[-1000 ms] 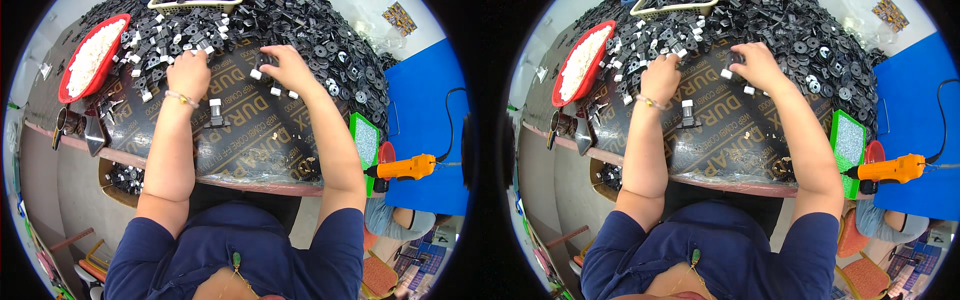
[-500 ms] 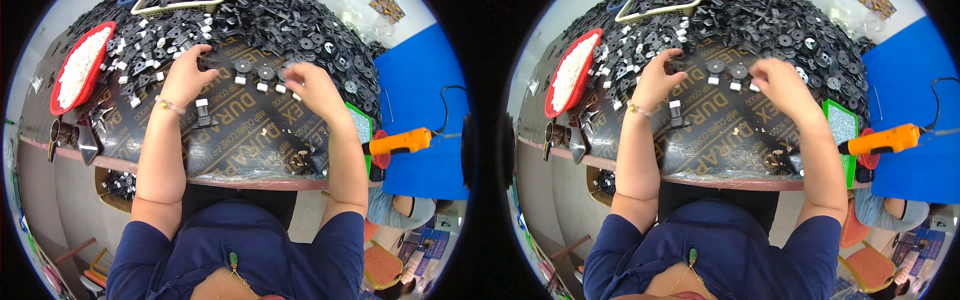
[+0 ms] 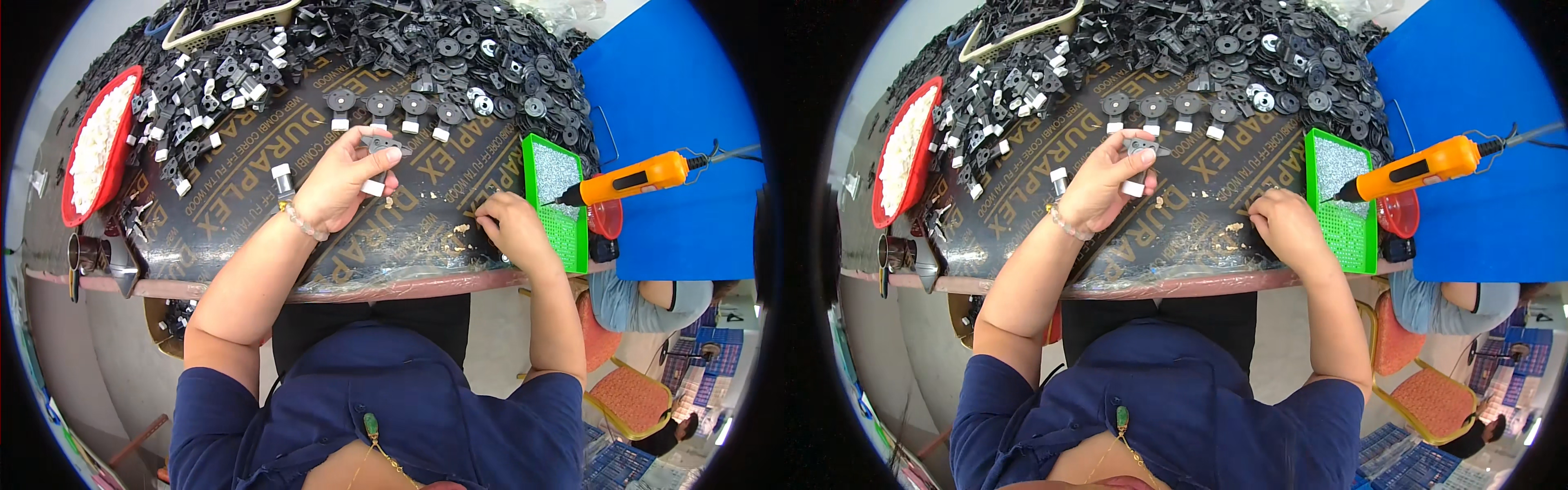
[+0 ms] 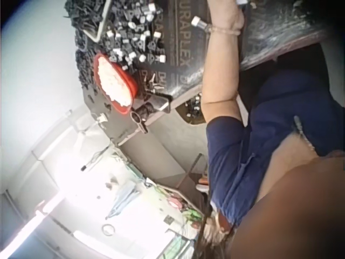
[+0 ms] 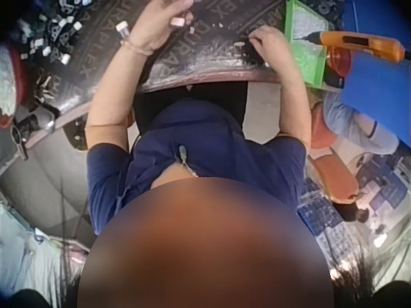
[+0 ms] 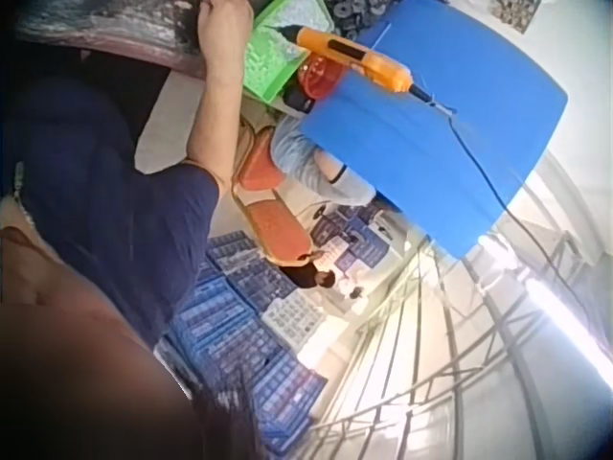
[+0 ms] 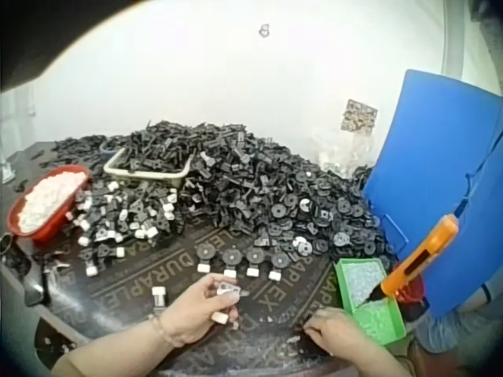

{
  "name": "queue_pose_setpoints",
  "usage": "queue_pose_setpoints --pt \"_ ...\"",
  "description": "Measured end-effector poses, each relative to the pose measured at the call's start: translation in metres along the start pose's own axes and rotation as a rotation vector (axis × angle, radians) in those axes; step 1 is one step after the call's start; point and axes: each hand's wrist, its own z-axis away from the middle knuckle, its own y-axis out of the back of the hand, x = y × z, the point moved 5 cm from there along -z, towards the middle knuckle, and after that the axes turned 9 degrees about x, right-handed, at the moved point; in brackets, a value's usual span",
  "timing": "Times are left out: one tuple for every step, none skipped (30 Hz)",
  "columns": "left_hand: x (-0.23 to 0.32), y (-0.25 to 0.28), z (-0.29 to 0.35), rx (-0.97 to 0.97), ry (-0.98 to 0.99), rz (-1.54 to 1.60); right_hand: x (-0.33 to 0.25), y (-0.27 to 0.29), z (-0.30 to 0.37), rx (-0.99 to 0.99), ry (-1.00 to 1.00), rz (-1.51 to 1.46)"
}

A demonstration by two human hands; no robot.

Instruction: Assembling small plastic toy components using an electric screwdriver.

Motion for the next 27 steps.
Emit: queue_pose_setpoints --pt "0.001 -0.001 0.001 -0.001 -0.001 -0.003 -0.001 0.002 -0.003 0.03 0.003 -0.013" --pt "0.001 -0.005 0.004 -0.048 0.084 0.085 -0.005 0.003 -0.008 0.033 0.005 -0.014" --pt "0.0 -0.007 0.005 -0.094 0.168 0.172 -0.007 0.007 -0.014 0.049 -0.049 -0.073" --pt "-0.004 -0.003 0.002 -0.134 0.156 0.117 -0.011 0.01 -0.021 0.065 -0.103 -0.133" --pt "-0.006 -0.003 0.003 -0.126 0.149 0.116 -0.02 0.012 -0.029 0.064 -0.094 -0.139" --pt "-0.007 -0.006 0.005 -0.136 0.1 0.045 -0.029 0.017 -0.037 0.101 -0.113 -0.296" --pt "-0.007 -0.007 0.006 -0.145 0.052 -0.026 -0.036 0.02 -0.045 0.137 -0.132 -0.454" --pt "-0.011 -0.006 0.005 -0.163 0.083 -0.048 -0.042 0.019 -0.052 0.126 -0.124 -0.506" --pt "-0.013 -0.007 0.004 -0.193 0.066 -0.06 -0.047 0.017 -0.059 0.124 -0.116 -0.511" --pt "-0.014 -0.007 0.003 -0.196 0.059 -0.083 -0.055 0.015 -0.067 0.128 -0.08 -0.509" --pt "-0.014 -0.007 0.003 -0.2 0.054 -0.105 -0.061 0.012 -0.073 0.132 -0.047 -0.507" --pt "-0.014 -0.006 0.002 -0.193 0.052 -0.105 -0.066 0.007 -0.079 0.118 -0.02 -0.501" --pt "-0.013 -0.005 0.0 -0.194 0.053 -0.12 -0.07 0.004 -0.085 0.115 -0.016 -0.504" --pt "-0.013 -0.004 0.0 -0.195 0.054 -0.133 -0.075 0.001 -0.09 0.075 0.008 -0.473" --pt "-0.013 -0.003 0.0 -0.191 0.053 -0.132 -0.078 -0.001 -0.094 0.036 0.032 -0.441" --pt "-0.013 -0.003 0.0 -0.191 0.051 -0.123 -0.073 -0.01 -0.098 -0.001 0.021 -0.473" --pt "-0.013 -0.002 -0.001 -0.191 0.048 -0.115 -0.072 -0.009 -0.102 -0.004 0.023 -0.475" --pt "-0.013 -0.002 0.0 -0.188 0.047 -0.113 -0.071 -0.003 -0.107 0.058 0.052 -0.439" --pt "-0.012 -0.002 0.0 -0.165 0.057 -0.09 -0.068 0.003 -0.113 0.119 0.081 -0.402" --pt "-0.011 -0.002 0.0 -0.146 0.068 -0.067 -0.054 0.007 -0.12 0.209 0.069 -0.358" --pt "-0.01 -0.001 0.0 -0.147 0.069 -0.066 -0.041 0.016 -0.126 0.275 -0.088 -0.364" --pt "-0.009 -0.003 0.0 -0.134 0.075 -0.052 -0.014 0.024 -0.132 0.391 -0.056 -0.227" --pt "-0.009 -0.003 0.0 -0.113 0.081 -0.041 0.014 0.027 -0.14 0.451 -0.053 -0.056" --pt "-0.008 -0.002 0.0 -0.112 0.081 -0.041 0.035 0.026 -0.148 0.44 -0.146 0.036" --pt "-0.008 -0.002 -0.002 -0.085 0.093 -0.044 0.064 0.023 -0.148 0.494 -0.118 0.1" --pt "-0.008 0.0 -0.003 -0.052 0.102 -0.047 0.091 0.016 -0.151 0.441 -0.189 0.14" --pt "-0.009 0.001 -0.004 -0.056 0.103 -0.048 0.105 0.01 -0.154 0.386 -0.257 0.179"
